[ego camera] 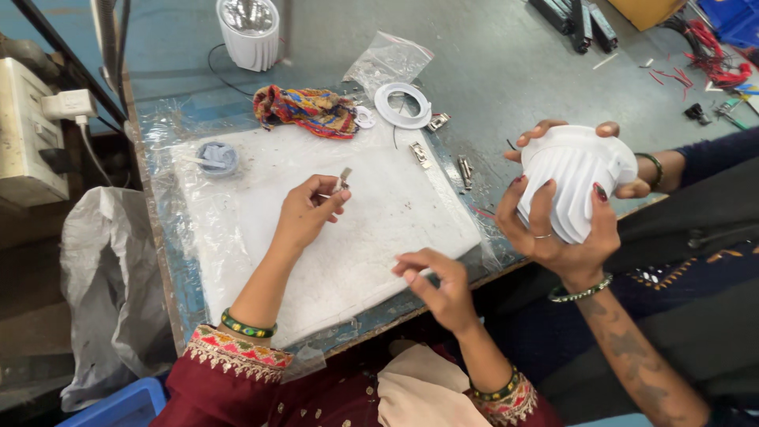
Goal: The person assembles LED light fixtures by hand, attaching a white plastic ring to the LED housing, then securing metal brackets with screws using a power drill. They repeat the process for multiple units, handling screws, brackets, and the drill throughout.
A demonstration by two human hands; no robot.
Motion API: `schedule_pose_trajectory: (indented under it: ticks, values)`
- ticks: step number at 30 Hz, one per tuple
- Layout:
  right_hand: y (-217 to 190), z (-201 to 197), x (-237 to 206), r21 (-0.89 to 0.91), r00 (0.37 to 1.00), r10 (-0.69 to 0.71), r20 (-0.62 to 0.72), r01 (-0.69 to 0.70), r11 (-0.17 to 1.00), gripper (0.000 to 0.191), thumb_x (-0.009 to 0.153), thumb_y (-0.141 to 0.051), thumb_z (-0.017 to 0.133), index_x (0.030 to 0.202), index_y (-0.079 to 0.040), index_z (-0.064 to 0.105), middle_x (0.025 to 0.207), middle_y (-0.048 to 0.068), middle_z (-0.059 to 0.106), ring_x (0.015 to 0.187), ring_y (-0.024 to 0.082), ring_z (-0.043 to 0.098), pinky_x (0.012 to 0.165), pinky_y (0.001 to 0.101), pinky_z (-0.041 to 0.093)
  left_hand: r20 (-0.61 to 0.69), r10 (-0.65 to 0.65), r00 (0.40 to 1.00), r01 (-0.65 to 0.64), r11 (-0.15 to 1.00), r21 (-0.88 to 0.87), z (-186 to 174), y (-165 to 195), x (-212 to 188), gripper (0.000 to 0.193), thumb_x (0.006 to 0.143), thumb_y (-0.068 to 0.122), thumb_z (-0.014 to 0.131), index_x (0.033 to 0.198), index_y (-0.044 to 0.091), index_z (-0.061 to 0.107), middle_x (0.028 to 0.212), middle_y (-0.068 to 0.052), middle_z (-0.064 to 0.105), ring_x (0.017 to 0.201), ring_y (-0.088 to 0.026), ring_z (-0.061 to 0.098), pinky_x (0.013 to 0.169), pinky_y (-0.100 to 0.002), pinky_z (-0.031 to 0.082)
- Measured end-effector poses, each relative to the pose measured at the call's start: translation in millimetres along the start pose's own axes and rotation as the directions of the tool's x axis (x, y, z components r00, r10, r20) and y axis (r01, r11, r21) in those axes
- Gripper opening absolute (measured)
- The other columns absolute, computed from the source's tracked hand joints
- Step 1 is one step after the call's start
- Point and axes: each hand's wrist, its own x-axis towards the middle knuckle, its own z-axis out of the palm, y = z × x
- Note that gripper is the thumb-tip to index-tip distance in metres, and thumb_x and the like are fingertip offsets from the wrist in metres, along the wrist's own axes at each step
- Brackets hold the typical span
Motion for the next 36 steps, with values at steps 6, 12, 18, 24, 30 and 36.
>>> schedule_pose_trajectory:
  ticks: [6,12,18,24,30,36]
  values:
    - [-57,-4,-13,-0.138,0.948,-0.274,0.164,0.297,0.945,0.026,0.092,-0.008,0.07,0.115,0.002,0.071,0.103,0.012,0.075,0.093,0.024,0.073,0.084,0.0327,0.058,-0.006,0.185,0.983,-0.124,0.683,0.72,5,16,-23,0.03,0.083,0.032,0.08,0.108,0.016,0.075,0.098,-0.004,0.067,0.087,-0.024,0.065,0.073,-0.04,0.054]
    - [-90,-25,-31,-0.218,0.889,-0.429,0.159,0.455,0.863,0.028,0.088,-0.01,0.073,0.114,0.0,0.071,0.102,0.011,0.075,0.089,0.024,0.073,0.08,0.0342,0.058,0.035,0.224,0.974,-0.166,0.6,0.783,11,23,-25,0.036,0.075,0.034,0.083,0.106,0.018,0.074,0.104,-0.007,0.063,0.103,-0.029,0.059,0.08,-0.043,0.053]
    - [-84,-22,-37,-0.125,0.952,-0.3,0.061,0.306,0.944,0.028,0.09,-0.011,0.071,0.114,0.003,0.069,0.101,0.012,0.077,0.093,0.025,0.074,0.086,0.0344,0.059,0.0,0.219,0.976,-0.136,0.607,0.783,10,12,-17,0.025,0.08,0.029,0.08,0.102,0.018,0.074,0.104,-0.005,0.063,0.103,-0.027,0.061,0.081,-0.042,0.053]
    - [-101,-12,8,-0.215,0.856,-0.466,-0.222,0.423,0.88,0.043,0.1,-0.03,0.065,0.128,0.002,0.058,0.133,0.018,0.062,0.119,0.026,0.065,0.107,0.0372,0.051,0.012,0.27,0.963,-0.192,0.651,0.735,3,3,-15,0.025,0.08,0.027,0.081,0.101,0.016,0.075,0.098,-0.008,0.064,0.097,-0.028,0.063,0.08,-0.042,0.053]
    - [-150,-11,89,0.298,0.809,-0.445,-0.385,0.565,0.77,0.055,0.101,-0.033,0.071,0.138,0.002,0.05,0.14,0.02,0.054,0.127,0.025,0.056,0.109,0.0352,0.046,-0.024,0.172,0.985,-0.131,0.829,0.544,-2,-3,-9,0.027,0.082,0.024,0.081,0.105,0.011,0.076,0.097,-0.01,0.067,0.081,-0.024,0.07,0.074,-0.038,0.055]
    - [-142,-36,152,0.395,0.802,-0.451,-0.392,0.589,0.705,0.048,0.094,-0.027,0.073,0.13,0.002,0.056,0.129,0.017,0.057,0.12,0.024,0.056,0.105,0.034,0.045,0.009,0.192,0.981,-0.178,0.889,0.422,-6,-19,0,0.034,0.08,0.017,0.082,0.113,0.01,0.076,0.104,-0.011,0.074,0.086,-0.022,0.073,0.078,-0.033,0.058]
